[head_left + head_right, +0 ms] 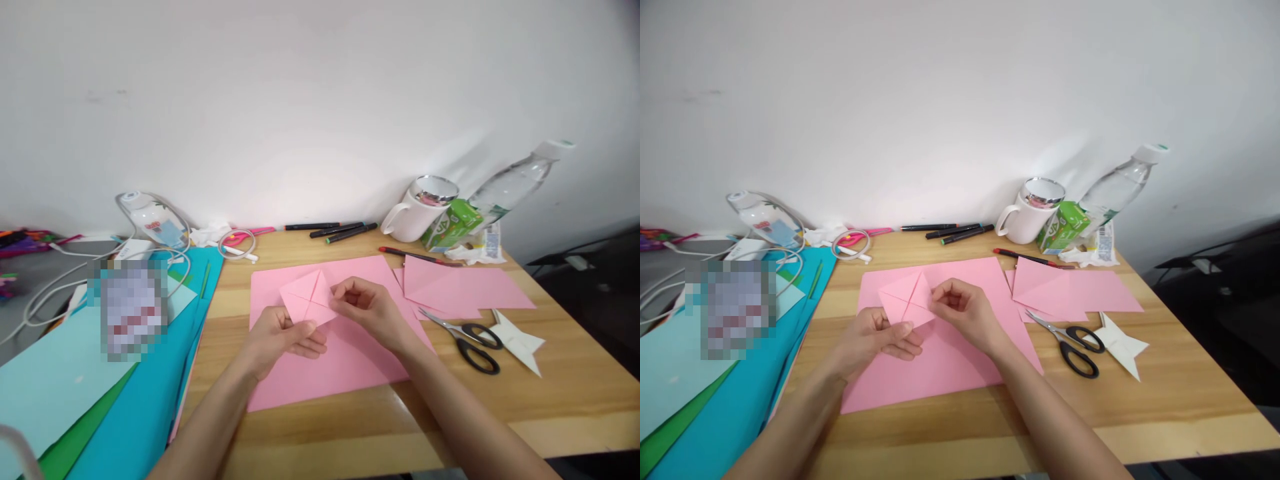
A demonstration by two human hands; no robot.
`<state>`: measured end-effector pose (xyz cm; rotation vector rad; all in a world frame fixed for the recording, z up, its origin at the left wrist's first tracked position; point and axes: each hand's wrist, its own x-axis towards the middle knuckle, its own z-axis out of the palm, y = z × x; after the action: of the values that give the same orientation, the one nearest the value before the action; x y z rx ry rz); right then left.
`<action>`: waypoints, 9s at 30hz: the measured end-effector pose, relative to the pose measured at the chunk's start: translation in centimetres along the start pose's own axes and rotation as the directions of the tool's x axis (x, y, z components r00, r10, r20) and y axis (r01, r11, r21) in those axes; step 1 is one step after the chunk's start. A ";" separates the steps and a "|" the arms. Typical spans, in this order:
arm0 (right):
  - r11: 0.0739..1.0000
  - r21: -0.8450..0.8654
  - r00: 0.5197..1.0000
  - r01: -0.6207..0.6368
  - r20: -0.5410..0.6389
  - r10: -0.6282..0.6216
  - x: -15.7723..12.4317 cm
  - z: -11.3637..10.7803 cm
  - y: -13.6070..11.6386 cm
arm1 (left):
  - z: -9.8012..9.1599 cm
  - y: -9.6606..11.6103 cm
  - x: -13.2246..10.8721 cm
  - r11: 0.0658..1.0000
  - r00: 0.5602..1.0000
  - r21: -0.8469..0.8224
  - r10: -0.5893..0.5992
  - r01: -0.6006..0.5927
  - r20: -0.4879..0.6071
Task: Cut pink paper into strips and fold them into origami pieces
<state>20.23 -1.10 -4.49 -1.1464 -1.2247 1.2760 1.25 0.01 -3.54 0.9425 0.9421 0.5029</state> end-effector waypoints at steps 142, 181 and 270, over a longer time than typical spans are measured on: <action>0.719 -0.579 0.923 0.383 0.265 -0.278 0.5 -0.5 2.2 | -0.8 -2.0 2.0 0.247 0.769 0.875 0.609 -0.416 0.194; 0.440 -0.666 0.793 0.603 0.436 -0.426 -1.4 -1.3 3.2 | -2.7 -1.4 1.2 0.313 0.812 0.800 0.481 -0.511 0.331; 0.645 -0.539 0.835 0.543 0.265 -0.482 -1.4 -1.9 3.6 | 0.9 -3.0 -0.1 -0.502 0.741 0.778 0.338 -0.379 0.580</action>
<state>22.07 -2.36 -8.20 -1.0361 -1.9511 0.5052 1.94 -2.04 -5.85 3.1318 0.7496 0.1318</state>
